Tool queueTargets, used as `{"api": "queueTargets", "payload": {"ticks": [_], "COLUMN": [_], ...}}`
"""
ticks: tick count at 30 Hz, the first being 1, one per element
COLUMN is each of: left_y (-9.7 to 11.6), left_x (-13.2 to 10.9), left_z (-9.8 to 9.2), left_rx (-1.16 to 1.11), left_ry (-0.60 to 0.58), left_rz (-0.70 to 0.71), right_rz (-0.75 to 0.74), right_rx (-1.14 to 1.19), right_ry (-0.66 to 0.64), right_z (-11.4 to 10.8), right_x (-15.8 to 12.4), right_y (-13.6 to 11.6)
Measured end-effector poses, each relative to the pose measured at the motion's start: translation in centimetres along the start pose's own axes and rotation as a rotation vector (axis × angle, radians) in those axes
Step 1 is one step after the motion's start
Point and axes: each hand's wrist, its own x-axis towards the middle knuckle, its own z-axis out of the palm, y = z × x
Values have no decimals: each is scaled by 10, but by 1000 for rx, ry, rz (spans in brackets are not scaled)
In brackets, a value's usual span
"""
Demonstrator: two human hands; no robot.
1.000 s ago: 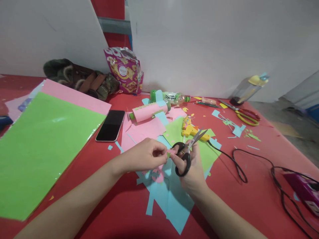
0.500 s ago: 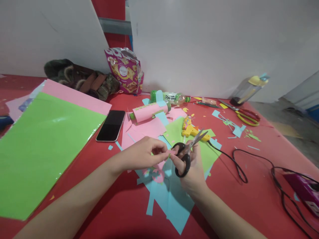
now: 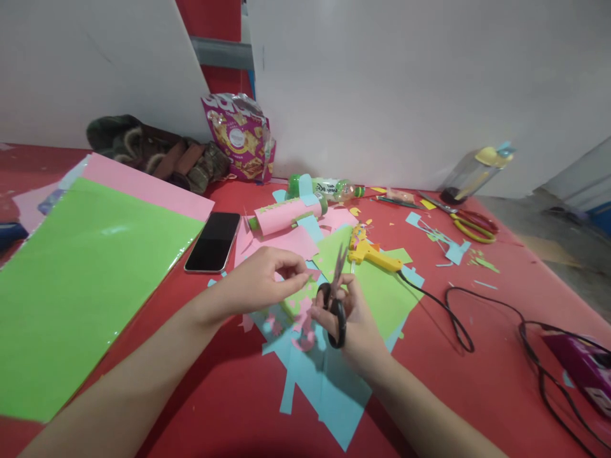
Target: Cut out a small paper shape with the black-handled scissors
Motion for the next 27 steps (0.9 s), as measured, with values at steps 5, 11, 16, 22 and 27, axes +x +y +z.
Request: {"api": "queueTargets", "payload": {"ticks": [5,11,16,22,27], "left_y": [-2,-6,-6,-1,-1], "left_x": [-3,-5,-6,-6,-6], "left_z": [-12,-15,-15,-17,-18], "left_rx": [-91,-152,-152,-142,-145], "left_ry": [115,95,9,-81,-120], "left_rz": [12,-10,-29,-29,-9], "right_rz": [116,123,121,121,116], "right_rx": [-6,45,62,70,57], "right_ry": [-151,-317,-392,-418,-411], "right_z": [1,0,-2,-5,-5], "right_x": [-2,-4,-5,-4,-4], "right_y": [2,-1,-2,0,0]}}
